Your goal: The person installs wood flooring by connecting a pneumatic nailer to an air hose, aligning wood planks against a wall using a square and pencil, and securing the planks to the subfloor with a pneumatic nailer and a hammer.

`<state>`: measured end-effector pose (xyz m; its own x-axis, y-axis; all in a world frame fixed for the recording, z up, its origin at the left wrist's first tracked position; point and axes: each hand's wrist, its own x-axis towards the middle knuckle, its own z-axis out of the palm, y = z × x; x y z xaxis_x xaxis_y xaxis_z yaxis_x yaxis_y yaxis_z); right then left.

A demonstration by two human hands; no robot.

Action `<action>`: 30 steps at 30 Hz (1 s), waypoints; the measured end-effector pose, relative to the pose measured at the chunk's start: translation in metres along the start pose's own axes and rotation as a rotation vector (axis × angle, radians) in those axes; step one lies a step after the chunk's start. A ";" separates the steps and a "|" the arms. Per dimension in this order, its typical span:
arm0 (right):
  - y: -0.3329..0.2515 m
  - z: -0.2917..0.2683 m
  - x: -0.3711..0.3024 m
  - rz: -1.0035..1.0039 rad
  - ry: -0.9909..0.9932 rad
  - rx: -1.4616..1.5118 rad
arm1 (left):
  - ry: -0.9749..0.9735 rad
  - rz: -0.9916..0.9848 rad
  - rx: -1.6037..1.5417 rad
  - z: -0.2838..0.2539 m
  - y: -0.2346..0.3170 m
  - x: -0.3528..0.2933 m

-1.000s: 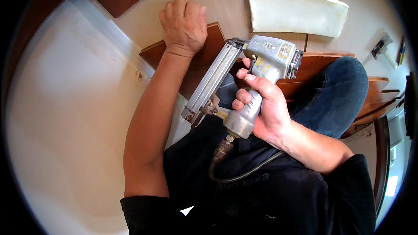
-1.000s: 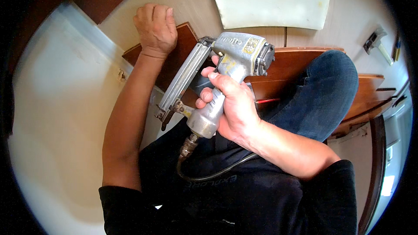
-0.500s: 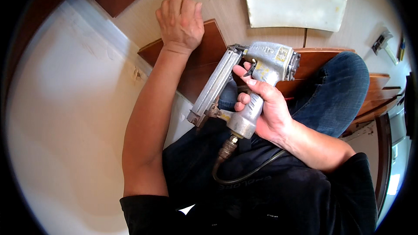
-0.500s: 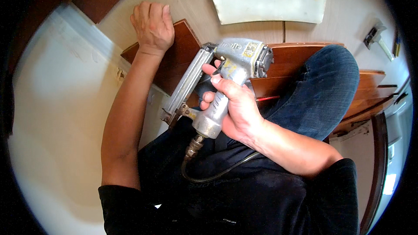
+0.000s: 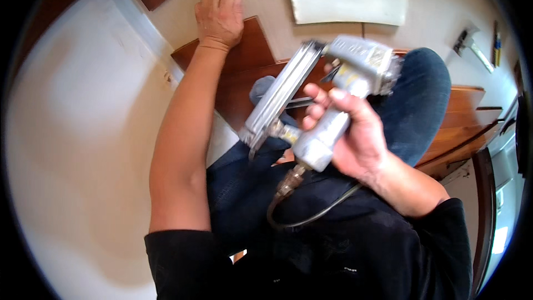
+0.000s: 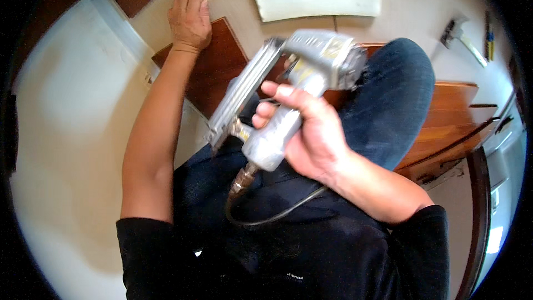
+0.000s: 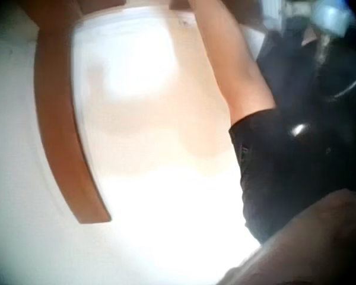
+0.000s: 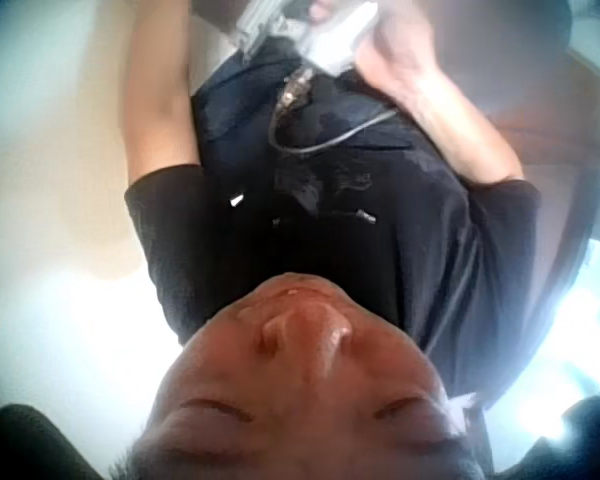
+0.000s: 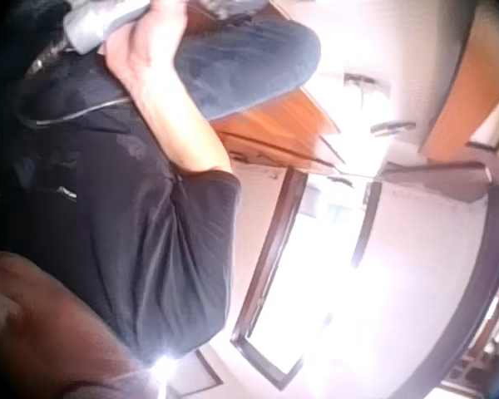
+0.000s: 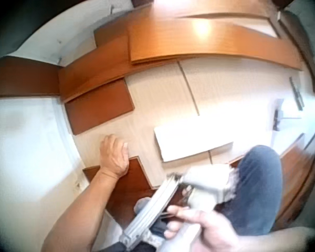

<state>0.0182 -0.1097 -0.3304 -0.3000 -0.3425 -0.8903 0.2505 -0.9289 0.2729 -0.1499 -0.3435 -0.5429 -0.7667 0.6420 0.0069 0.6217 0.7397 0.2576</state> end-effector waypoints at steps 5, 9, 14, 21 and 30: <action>-0.105 -0.022 -0.080 -0.312 -0.448 0.114 | -0.007 -0.005 0.128 -0.006 0.001 0.002; -0.186 -0.068 -0.149 -0.458 -0.639 -0.071 | -0.076 -0.030 0.056 -0.031 0.031 0.024; -0.187 -0.132 -0.171 -0.731 -0.430 -0.451 | -0.620 0.230 -0.010 -0.070 0.167 -0.045; -0.137 -0.166 -0.132 -0.736 -0.247 -0.702 | -0.245 0.677 -0.102 0.001 0.241 -0.133; -0.137 -0.168 -0.089 -0.464 -0.583 -0.552 | -0.337 0.526 0.054 0.057 0.317 -0.156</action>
<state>0.1650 0.0715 -0.3500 -0.8583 -0.1088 -0.5016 0.3470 -0.8431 -0.4109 0.1762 -0.1978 -0.5178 -0.2688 0.9448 -0.1876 0.9160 0.3109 0.2536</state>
